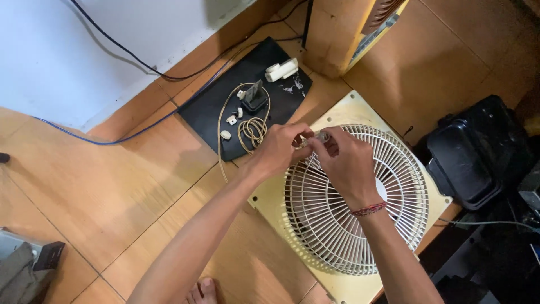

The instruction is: The person disassembles an electric box fan on the floor. They use a screwdriver to unscrew the casing screws, remove the front grille, set the grille aside, and begin working on the exposed fan blades and rear housing.

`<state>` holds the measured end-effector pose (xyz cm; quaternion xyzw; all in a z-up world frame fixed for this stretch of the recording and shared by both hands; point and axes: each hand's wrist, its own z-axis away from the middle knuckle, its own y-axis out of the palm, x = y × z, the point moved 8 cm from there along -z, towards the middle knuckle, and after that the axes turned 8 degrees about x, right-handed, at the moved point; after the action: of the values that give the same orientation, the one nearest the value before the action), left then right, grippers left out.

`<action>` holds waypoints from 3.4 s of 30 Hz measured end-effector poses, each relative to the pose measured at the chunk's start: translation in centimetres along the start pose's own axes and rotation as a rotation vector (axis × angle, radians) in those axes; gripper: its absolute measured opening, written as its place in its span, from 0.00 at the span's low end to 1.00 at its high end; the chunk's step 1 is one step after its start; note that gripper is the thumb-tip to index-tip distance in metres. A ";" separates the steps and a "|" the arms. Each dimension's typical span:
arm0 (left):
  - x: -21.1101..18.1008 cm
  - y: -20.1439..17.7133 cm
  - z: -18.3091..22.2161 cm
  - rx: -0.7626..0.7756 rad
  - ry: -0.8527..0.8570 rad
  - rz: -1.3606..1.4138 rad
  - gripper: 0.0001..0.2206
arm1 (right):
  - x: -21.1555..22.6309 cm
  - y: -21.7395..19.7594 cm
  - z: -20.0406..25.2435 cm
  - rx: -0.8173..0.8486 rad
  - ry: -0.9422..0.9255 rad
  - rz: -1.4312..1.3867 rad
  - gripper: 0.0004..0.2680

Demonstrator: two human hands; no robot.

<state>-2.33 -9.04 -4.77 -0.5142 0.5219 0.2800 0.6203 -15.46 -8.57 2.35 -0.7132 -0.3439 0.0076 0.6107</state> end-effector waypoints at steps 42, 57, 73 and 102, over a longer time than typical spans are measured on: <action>10.1 5.2 8.0 -0.096 -0.407 -0.180 0.20 | -12.9 4.6 1.8 -0.182 0.483 -0.851 0.03; 9.7 4.4 8.1 -0.108 -0.427 -0.145 0.18 | -14.7 6.1 2.2 -0.254 0.452 -1.032 0.03; 5.9 4.3 9.1 0.111 -0.873 -0.241 0.27 | -16.2 4.4 3.2 -0.493 0.777 -1.264 0.04; 6.2 4.4 7.8 0.358 -1.067 -0.070 0.46 | -20.7 -1.3 15.8 -0.634 0.679 -1.057 0.02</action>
<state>-1.55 -1.53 -12.70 -0.2051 0.1578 0.3875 0.8848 -38.72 -5.23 -8.95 -0.5570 -0.4205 -0.6140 0.3687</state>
